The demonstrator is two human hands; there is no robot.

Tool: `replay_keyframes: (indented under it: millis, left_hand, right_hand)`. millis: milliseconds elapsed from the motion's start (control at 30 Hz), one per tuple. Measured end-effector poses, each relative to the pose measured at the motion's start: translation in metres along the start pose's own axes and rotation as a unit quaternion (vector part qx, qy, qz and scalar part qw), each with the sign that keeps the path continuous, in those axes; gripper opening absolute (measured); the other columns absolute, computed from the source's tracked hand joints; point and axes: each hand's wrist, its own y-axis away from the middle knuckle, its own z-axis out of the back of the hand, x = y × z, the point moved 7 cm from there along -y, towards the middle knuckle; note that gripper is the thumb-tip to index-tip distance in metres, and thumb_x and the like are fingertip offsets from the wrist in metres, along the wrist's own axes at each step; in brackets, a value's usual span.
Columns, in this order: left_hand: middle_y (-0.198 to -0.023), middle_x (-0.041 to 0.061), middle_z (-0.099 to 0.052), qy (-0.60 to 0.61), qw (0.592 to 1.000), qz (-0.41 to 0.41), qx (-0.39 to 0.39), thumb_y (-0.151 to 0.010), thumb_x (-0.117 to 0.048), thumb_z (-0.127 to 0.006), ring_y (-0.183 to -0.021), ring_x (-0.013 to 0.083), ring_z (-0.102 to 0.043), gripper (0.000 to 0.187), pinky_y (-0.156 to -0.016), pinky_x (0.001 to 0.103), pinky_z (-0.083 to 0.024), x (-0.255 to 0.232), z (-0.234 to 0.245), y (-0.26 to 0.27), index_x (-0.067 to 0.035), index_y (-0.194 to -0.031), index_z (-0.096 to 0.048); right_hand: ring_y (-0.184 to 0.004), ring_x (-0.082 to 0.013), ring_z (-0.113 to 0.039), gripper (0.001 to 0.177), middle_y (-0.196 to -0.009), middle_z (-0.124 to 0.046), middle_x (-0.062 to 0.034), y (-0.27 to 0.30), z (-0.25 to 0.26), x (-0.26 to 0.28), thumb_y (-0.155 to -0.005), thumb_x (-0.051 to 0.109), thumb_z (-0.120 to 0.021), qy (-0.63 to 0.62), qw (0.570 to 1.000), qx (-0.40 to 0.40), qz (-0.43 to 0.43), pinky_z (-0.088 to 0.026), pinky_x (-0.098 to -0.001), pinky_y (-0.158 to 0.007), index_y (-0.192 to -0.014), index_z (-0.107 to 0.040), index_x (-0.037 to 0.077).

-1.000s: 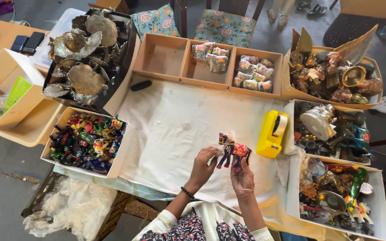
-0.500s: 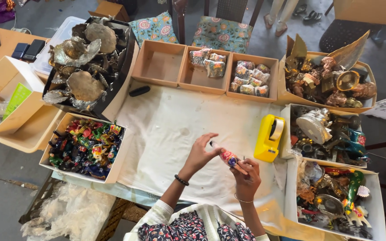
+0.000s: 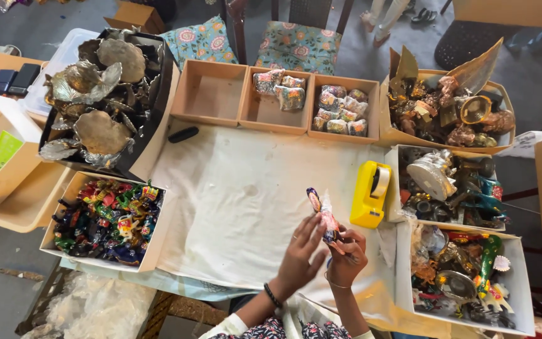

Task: The person unwraps small animal figurines from plastic bubble wrap and packaging using scissors and their hands.

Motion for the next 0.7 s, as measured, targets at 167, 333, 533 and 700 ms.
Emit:
replay_keyframes:
  millis: [167,333,533,700]
  left_hand:
    - [-0.166,0.023,-0.037,0.052,0.996,0.065,0.023,-0.106,-0.030,-0.058,-0.156,0.0412,-0.031,0.061,-0.123,0.053,-0.031,0.003,-0.023,0.023,0.001,-0.156,-0.043]
    - [-0.135,0.023,-0.054,0.487,0.780,0.384,-0.089,-0.111,-0.048,-0.051,-0.133,0.0377,-0.049,0.061,-0.111,0.050,-0.042,0.095,-0.031,0.019,0.002,-0.145,-0.044]
    - [-0.129,-0.005,-0.052,0.488,0.755,0.433,0.064,-0.088,-0.032,-0.073,-0.117,0.0079,-0.057,0.077,-0.097,0.034,-0.052,0.075,-0.026,-0.010,-0.028,-0.150,-0.026]
    - [-0.112,0.006,-0.064,0.570,0.698,0.429,0.057,-0.096,-0.023,-0.077,-0.094,0.0112,-0.066,0.070,-0.076,0.029,-0.058,0.098,-0.032,0.010,-0.001,-0.150,-0.040]
  right_hand:
    - [-0.121,-0.0369,-0.067,0.021,-0.113,-0.058,-0.0070,-0.009,-0.008,0.027,-0.079,-0.010,-0.079,0.119,0.990,0.022,0.075,-0.059,-0.0425,-0.101,-0.080,-0.063,0.003]
    - [-0.116,-0.0340,-0.070,0.023,-0.107,-0.063,-0.0058,-0.015,-0.031,0.069,-0.078,-0.004,-0.083,0.234,0.934,0.124,0.238,-0.060,-0.0420,-0.100,-0.074,-0.063,0.006]
    - [-0.112,-0.0294,-0.070,0.018,-0.106,-0.067,-0.0052,-0.011,-0.069,0.082,-0.073,-0.001,-0.086,0.323,0.856,0.245,0.320,-0.060,-0.0387,-0.093,-0.083,-0.075,0.010]
    - [-0.114,-0.0316,-0.067,0.025,-0.109,-0.068,-0.0089,-0.032,-0.089,0.094,-0.070,-0.003,-0.079,0.362,0.823,0.374,0.228,-0.057,-0.0384,-0.092,-0.091,-0.078,0.010]
